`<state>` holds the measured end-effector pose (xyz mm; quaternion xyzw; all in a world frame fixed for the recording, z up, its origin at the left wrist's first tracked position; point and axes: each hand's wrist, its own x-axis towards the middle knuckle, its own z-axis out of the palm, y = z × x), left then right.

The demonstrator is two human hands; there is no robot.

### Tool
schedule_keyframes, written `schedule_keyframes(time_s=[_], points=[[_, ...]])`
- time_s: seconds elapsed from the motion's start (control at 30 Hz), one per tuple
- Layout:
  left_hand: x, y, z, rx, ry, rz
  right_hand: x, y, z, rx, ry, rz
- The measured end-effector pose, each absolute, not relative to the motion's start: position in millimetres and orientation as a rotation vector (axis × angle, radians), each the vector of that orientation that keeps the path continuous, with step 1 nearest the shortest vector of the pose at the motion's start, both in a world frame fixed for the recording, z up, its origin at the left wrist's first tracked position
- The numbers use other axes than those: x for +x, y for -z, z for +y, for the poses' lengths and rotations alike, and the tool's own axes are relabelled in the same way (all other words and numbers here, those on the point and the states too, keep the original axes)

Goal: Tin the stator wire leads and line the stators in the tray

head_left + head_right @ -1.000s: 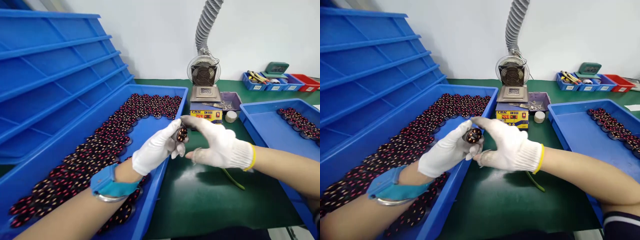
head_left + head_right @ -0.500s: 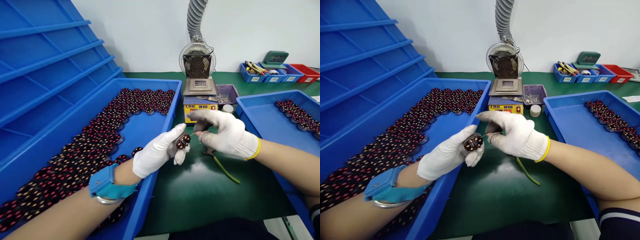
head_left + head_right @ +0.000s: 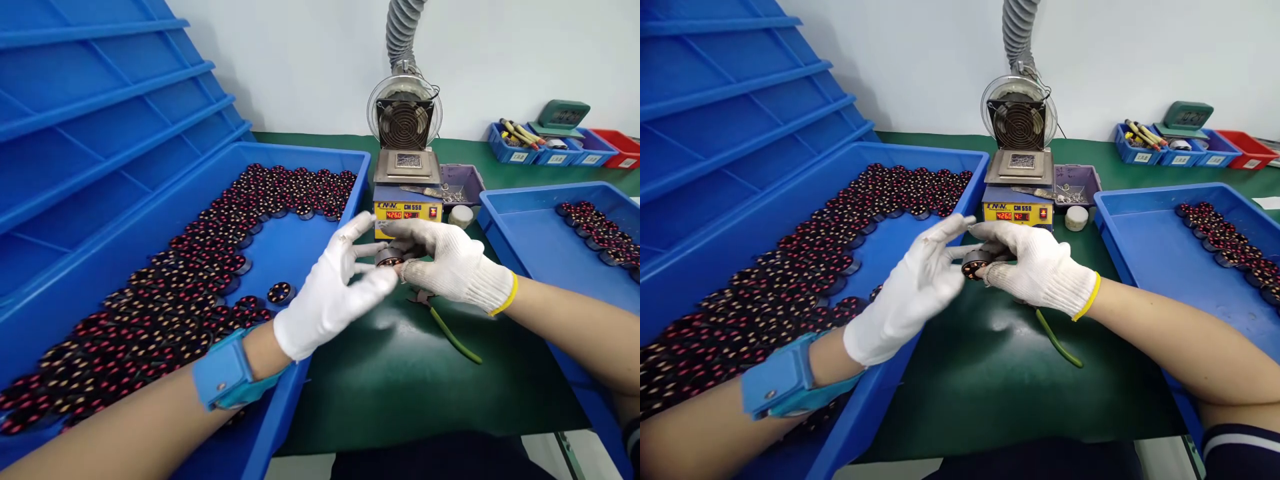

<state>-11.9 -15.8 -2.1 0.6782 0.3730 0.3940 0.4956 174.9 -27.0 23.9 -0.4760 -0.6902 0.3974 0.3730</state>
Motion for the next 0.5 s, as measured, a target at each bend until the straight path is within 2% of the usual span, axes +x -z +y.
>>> schedule_keyframes(time_s=[0.17,0.3,0.37,0.5], points=[[-7,4,-32,2.065,-0.903,1.076,178,-22,-34,-1.288,-0.691,-1.863],[-8,-5,-29,1.885,-0.842,1.259,181,-18,-33,-1.340,-0.455,-1.939],[-10,-14,-27,1.796,-0.748,1.279,182,-15,-30,-1.355,-0.498,-1.882],[-14,-28,-23,1.831,-0.682,1.383,182,-13,-19,-1.293,-0.916,-1.628]])
